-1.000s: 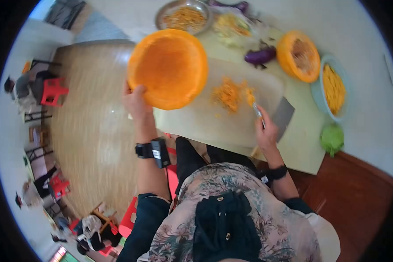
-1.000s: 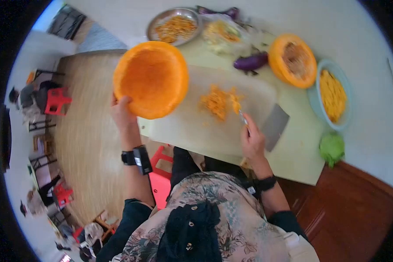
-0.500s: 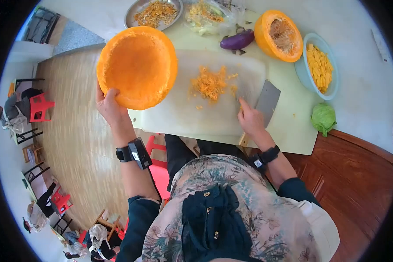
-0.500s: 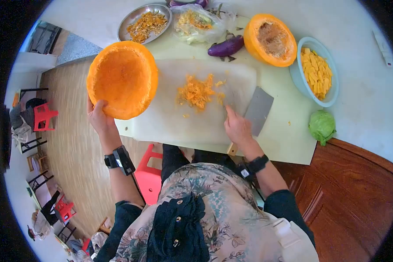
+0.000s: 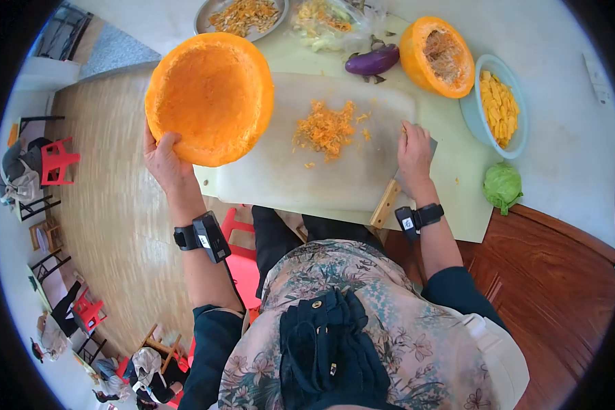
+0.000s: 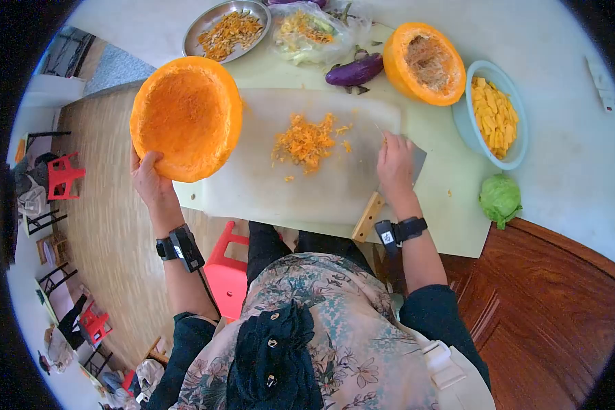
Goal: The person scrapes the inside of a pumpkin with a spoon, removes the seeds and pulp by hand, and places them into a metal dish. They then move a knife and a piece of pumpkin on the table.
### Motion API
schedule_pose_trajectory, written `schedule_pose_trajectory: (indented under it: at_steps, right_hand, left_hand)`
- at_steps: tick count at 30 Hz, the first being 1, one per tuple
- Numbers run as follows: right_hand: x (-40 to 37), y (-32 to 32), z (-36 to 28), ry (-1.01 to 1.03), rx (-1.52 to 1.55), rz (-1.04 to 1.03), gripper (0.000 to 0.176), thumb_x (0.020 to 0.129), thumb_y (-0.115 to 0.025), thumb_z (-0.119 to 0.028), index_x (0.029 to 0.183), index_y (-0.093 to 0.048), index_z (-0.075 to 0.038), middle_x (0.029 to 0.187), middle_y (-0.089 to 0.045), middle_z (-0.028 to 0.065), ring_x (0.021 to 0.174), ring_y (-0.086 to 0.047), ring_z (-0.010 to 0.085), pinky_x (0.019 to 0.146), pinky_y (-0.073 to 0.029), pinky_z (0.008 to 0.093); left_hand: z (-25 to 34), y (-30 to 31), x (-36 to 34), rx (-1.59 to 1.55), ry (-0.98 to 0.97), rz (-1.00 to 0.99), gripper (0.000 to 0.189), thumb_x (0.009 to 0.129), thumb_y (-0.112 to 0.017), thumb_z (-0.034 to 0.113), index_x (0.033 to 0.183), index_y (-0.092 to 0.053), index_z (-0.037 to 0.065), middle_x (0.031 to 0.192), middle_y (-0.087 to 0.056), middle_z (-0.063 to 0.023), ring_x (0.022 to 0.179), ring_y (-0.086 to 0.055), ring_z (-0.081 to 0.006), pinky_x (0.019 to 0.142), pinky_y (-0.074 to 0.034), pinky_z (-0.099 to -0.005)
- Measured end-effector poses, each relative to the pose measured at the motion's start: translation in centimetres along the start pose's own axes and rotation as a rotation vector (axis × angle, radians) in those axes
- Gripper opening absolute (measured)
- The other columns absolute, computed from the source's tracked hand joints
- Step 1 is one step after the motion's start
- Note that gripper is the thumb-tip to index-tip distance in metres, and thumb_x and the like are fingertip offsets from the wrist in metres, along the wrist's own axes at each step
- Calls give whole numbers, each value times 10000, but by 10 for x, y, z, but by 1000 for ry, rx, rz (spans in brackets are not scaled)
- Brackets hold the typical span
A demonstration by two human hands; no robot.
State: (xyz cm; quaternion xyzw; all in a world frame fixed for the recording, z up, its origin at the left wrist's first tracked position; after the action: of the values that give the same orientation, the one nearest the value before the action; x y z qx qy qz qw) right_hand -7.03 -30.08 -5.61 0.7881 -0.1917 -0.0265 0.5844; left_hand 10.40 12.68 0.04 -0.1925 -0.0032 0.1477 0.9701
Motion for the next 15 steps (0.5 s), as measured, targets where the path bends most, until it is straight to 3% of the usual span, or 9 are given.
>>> schedule_pose_trajectory:
  at_steps: [4,6,9,12,15]
  right_hand:
    - [6,-2,-17,101,-202,71,377,794,-568,-69,1161,-522,3,1186,-487,185,1135,-439,353,963,-368,414]
    - [13,-10,-37,144,181,1,426,805,-563,-92,1210,-483,16,1245,-453,196,1175,-417,370,1010,-337,426]
    - [28,-48,-53,86,415,-77,477,819,-561,-134,1249,-438,34,1277,-433,218,1216,-368,405,1033,-304,452]
    - [35,-80,-77,182,321,84,549,831,-568,-183,1290,-382,53,1319,-393,246,1255,-324,424,1055,-276,460]
    - [24,-91,-115,245,454,-72,663,808,-612,-266,1323,-344,54,1349,-359,263,1300,-276,411,1080,-241,451]
  left_hand:
    - [0,1,0,-16,4,-14,625,625,-398,-163,1229,-506,-42,1137,-580,-142,1017,-590,-237,860,-491,-314]
    - [-2,2,0,-16,10,-8,618,629,-397,-160,1227,-506,-44,1136,-581,-141,1015,-591,-234,857,-491,-311]
    - [-4,3,1,-21,11,-18,614,635,-394,-155,1231,-500,-49,1142,-579,-139,1016,-590,-231,855,-487,-303]
    - [0,1,-2,5,3,-5,621,634,-394,-150,1241,-488,-55,1155,-573,-138,1026,-584,-231,859,-480,-293]
    - [5,-4,-3,12,-2,12,629,632,-398,-140,1251,-478,-58,1166,-565,-140,1040,-577,-231,866,-473,-285]
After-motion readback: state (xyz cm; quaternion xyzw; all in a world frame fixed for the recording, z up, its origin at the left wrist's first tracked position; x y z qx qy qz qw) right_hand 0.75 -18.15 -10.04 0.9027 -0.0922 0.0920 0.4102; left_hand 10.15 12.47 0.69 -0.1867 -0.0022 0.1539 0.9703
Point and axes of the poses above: each hand's wrist, its own x-axis towards the middle knuckle, its own y-axis out of the back of the hand, z = x × y, the point moved 8 cm from there along x, towards the middle knuckle
